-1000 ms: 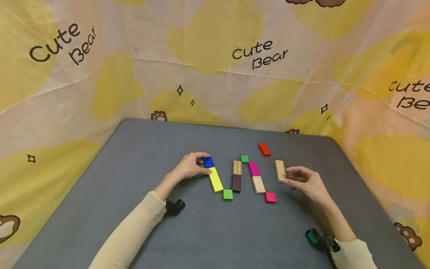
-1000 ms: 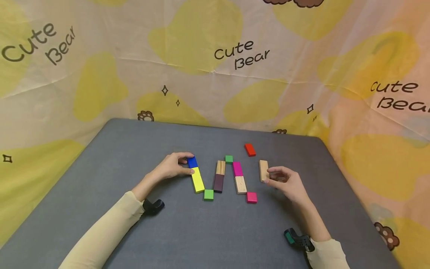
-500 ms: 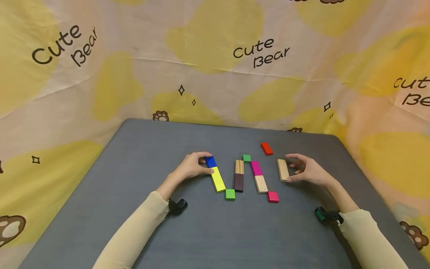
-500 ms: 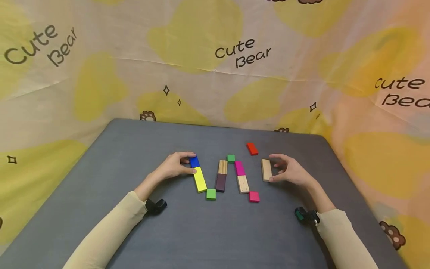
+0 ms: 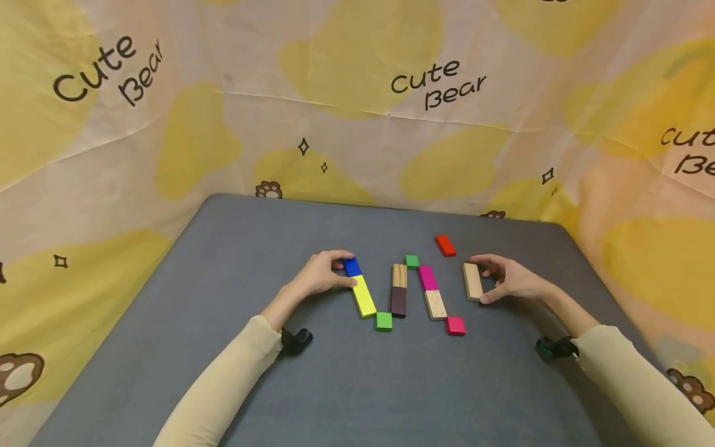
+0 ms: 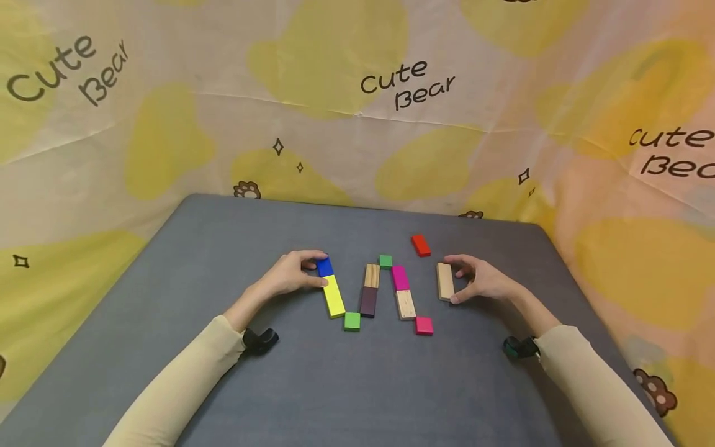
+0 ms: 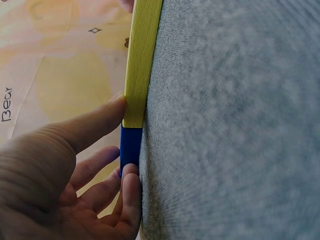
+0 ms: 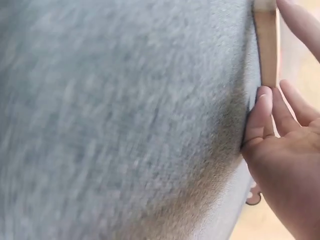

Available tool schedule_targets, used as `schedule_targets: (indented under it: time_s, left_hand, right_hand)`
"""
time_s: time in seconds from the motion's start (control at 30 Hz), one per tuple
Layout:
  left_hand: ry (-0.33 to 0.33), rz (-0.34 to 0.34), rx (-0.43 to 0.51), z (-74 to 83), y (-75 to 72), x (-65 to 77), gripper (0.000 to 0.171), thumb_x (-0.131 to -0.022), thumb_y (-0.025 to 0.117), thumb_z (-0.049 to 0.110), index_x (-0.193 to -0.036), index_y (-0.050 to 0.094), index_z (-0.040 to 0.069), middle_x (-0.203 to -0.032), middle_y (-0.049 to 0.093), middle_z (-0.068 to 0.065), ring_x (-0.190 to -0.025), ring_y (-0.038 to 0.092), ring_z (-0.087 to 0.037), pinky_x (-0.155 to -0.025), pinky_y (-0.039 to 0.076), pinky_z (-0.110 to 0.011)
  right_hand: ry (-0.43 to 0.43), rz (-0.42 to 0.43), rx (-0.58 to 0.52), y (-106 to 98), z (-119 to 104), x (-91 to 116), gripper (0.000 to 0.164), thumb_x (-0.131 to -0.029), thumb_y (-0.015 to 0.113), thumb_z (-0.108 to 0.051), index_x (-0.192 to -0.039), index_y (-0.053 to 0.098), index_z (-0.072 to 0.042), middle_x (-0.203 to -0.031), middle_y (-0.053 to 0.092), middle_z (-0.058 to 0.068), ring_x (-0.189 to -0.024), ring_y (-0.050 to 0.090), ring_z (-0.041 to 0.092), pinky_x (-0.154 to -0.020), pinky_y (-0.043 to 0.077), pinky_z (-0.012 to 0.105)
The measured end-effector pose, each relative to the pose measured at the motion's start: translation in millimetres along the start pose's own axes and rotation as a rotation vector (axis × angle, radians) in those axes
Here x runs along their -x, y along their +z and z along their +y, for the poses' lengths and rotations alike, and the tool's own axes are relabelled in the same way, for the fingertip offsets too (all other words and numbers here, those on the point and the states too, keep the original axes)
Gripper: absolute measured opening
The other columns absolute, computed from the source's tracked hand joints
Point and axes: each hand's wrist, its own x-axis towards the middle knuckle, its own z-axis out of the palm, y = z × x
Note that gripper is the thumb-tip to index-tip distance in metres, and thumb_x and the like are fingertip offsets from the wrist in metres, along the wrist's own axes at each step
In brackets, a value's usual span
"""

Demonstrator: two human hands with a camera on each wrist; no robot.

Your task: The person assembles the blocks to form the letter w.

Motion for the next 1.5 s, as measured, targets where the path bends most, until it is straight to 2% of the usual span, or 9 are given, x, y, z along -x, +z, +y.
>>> schedule_targets:
  time_s: [0.13, 0.33, 0.73, 1.27, 1.5]
  left_hand:
    - [0.006, 0.0, 0.007, 1.2, -0.4, -1.1, 0.062, -0.079, 0.086, 0.028, -0.135, 0.062, 0.016, -0.126, 0.06, -0.01, -0.112, 0.058, -0.022, -0.092, 0.047, -0.04]
    - [0.009, 0.0, 0.002, 1.8, -0.7, -1.2, 0.062, -0.079, 0.086, 0.028, -0.135, 0.062, 0.017, -0.126, 0.061, -0.009, -0.111, 0.057, -0.022, -0.093, 0.047, -0.04]
    - [-0.002, -0.002, -0.009, -0.4, 0.8, -1.4, 0.062, -0.079, 0.085, 0.028, -0.135, 0.062, 0.017, -0.128, 0.059, -0.009, -0.112, 0.057, -0.022, -0.093, 0.046, -0.04]
    - [-0.012, -0.004, -0.016, 1.9, -0.6, -2.5, 0.062, -0.08, 0.085, 0.029, -0.136, 0.061, 0.017, -0.129, 0.059, -0.01, -0.113, 0.057, -0.023, -0.094, 0.045, -0.043]
    - [-0.018, -0.006, -0.017, 1.8, 1.0, -2.1, 0.062, -0.08, 0.084, 0.029, -0.136, 0.061, 0.017, -0.129, 0.058, -0.01, -0.113, 0.056, -0.023, -0.095, 0.045, -0.043]
  right_hand:
    - [0.032, 0.009, -0.031, -1.0, -0.2, 1.5, 0.088, -0.072, 0.089, -0.014, -0.146, 0.043, -0.005, -0.137, 0.044, 0.016, -0.109, 0.044, 0.032, -0.067, 0.042, 0.027]
    - [0.02, 0.018, -0.025, -0.5, -0.6, 1.6, 0.087, -0.071, 0.089, -0.012, -0.145, 0.043, -0.004, -0.133, 0.045, 0.016, -0.106, 0.044, 0.031, -0.065, 0.042, 0.027]
    - [0.018, 0.007, 0.002, 5.4, 7.4, 0.4, 0.09, -0.071, 0.09, -0.016, -0.147, 0.043, -0.009, -0.135, 0.043, 0.014, -0.112, 0.04, 0.03, -0.079, 0.039, 0.03]
    - [0.039, 0.002, -0.042, 3.8, 4.0, 0.3, 0.087, -0.071, 0.089, -0.012, -0.146, 0.044, -0.011, -0.137, 0.043, 0.014, -0.115, 0.039, 0.03, -0.085, 0.039, 0.036]
    - [0.027, -0.004, -0.069, 3.9, 7.3, 2.0, 0.086, -0.072, 0.088, -0.011, -0.146, 0.044, -0.01, -0.137, 0.043, 0.014, -0.115, 0.038, 0.03, -0.086, 0.039, 0.033]
